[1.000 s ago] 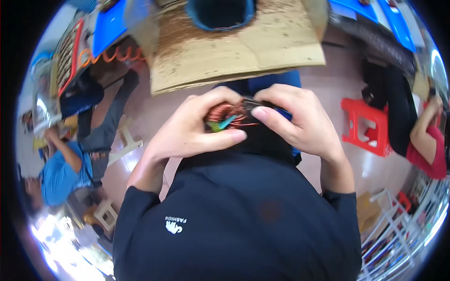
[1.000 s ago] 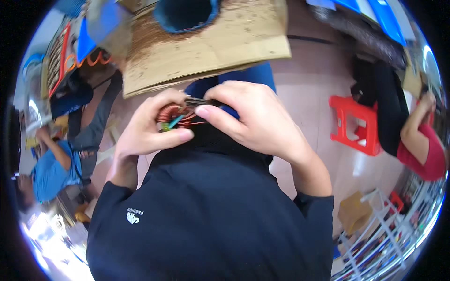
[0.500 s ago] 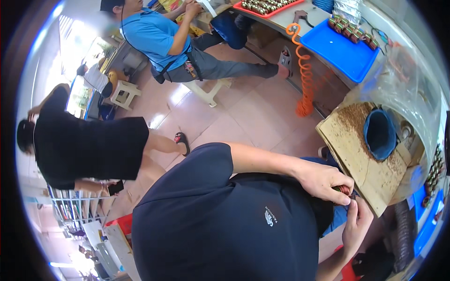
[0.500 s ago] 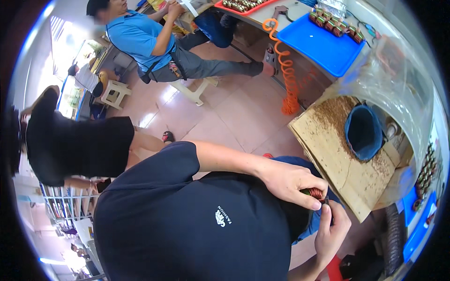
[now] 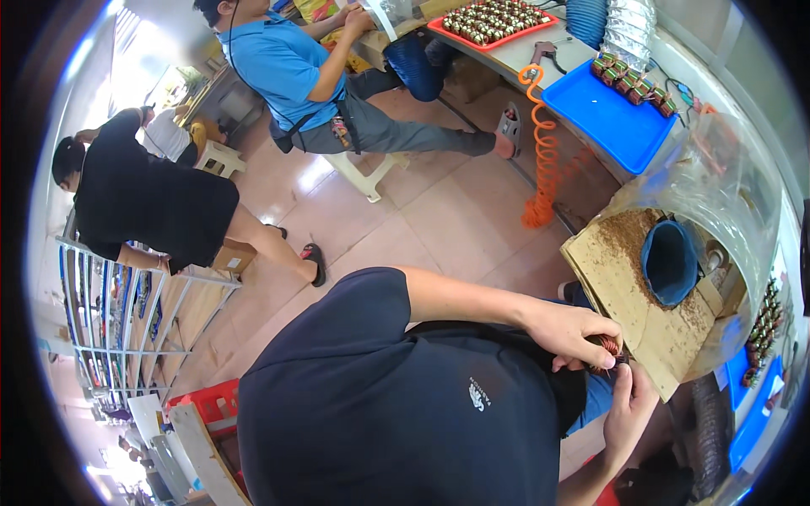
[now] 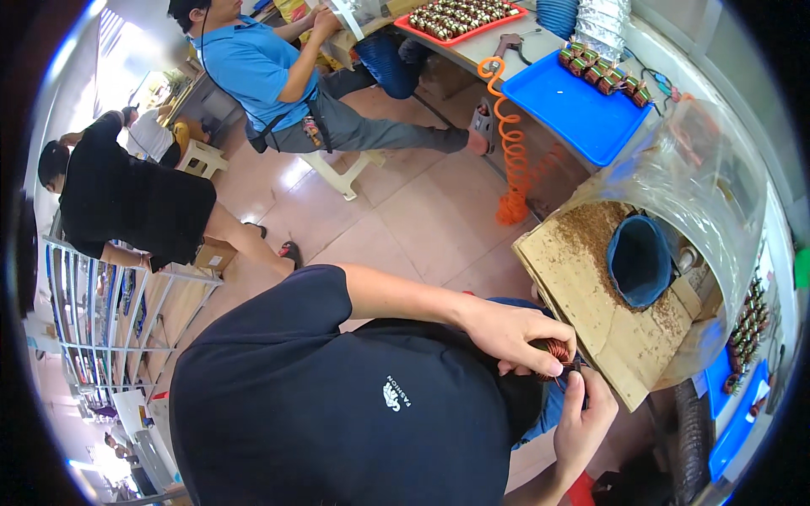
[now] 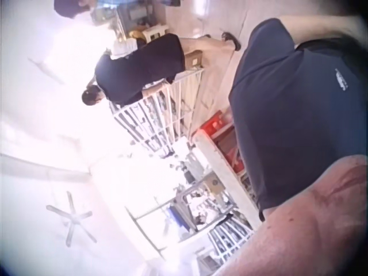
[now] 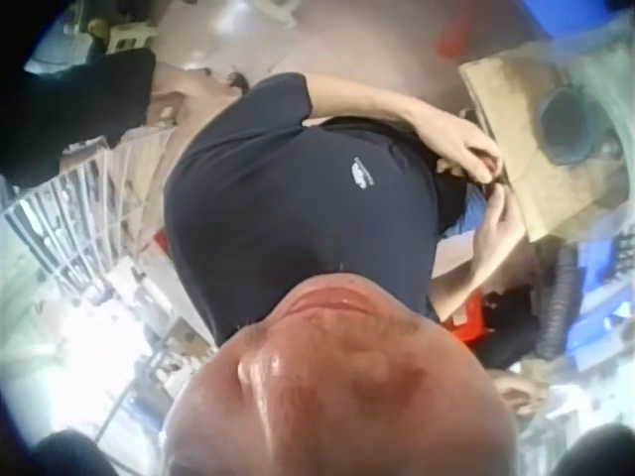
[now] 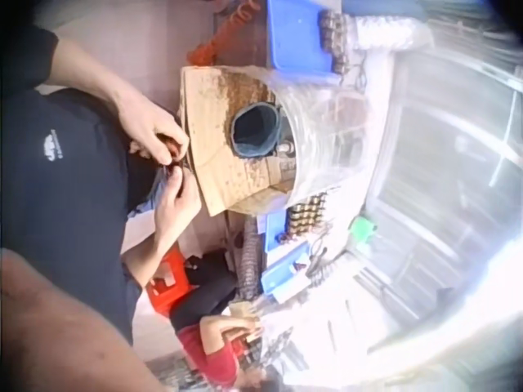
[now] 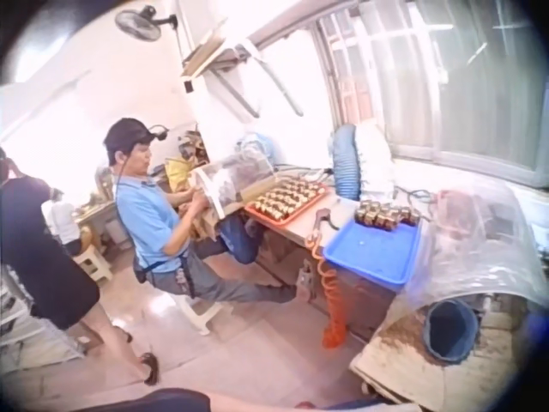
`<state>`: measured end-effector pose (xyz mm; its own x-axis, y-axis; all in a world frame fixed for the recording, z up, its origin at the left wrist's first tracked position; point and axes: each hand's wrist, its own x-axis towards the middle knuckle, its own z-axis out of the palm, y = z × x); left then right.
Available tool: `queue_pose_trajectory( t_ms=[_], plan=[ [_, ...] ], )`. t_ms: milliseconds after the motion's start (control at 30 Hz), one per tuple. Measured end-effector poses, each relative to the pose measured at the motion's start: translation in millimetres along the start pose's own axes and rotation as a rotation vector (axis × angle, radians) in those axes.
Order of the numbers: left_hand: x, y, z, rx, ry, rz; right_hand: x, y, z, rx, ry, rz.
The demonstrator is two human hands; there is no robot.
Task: Using pliers to trim wires and adjust components on a copper toroidal coil.
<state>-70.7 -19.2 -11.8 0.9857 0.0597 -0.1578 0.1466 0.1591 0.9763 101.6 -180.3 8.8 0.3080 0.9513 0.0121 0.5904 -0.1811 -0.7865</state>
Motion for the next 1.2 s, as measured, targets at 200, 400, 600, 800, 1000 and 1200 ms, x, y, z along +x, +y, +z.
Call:
queue_pose_trajectory(
  t_ms=[200,400,600,800,1000,1200],
  plan=[
    [7,-12,6,-0.101,0.040,-0.034,-5,19,8,0.139,-0.012,0.120],
    [13,4,10,0.020,0.104,-0.085,-8,7,5,0.092,0.032,0.215],
    [18,-2,11,0.259,0.279,-0.032,4,3,-3,0.008,0.089,0.030],
    [26,-3,10,0.243,0.240,-0.057,-10,0,-5,-0.241,0.292,-0.039],
    [27,-1,16,-0.242,0.134,-0.050,-28,25,-3,0.149,0.352,0.023],
    [24,3,12,-0.166,0.119,-0.144,-37,31,13,0.198,0.290,-0.010]
  ],
)
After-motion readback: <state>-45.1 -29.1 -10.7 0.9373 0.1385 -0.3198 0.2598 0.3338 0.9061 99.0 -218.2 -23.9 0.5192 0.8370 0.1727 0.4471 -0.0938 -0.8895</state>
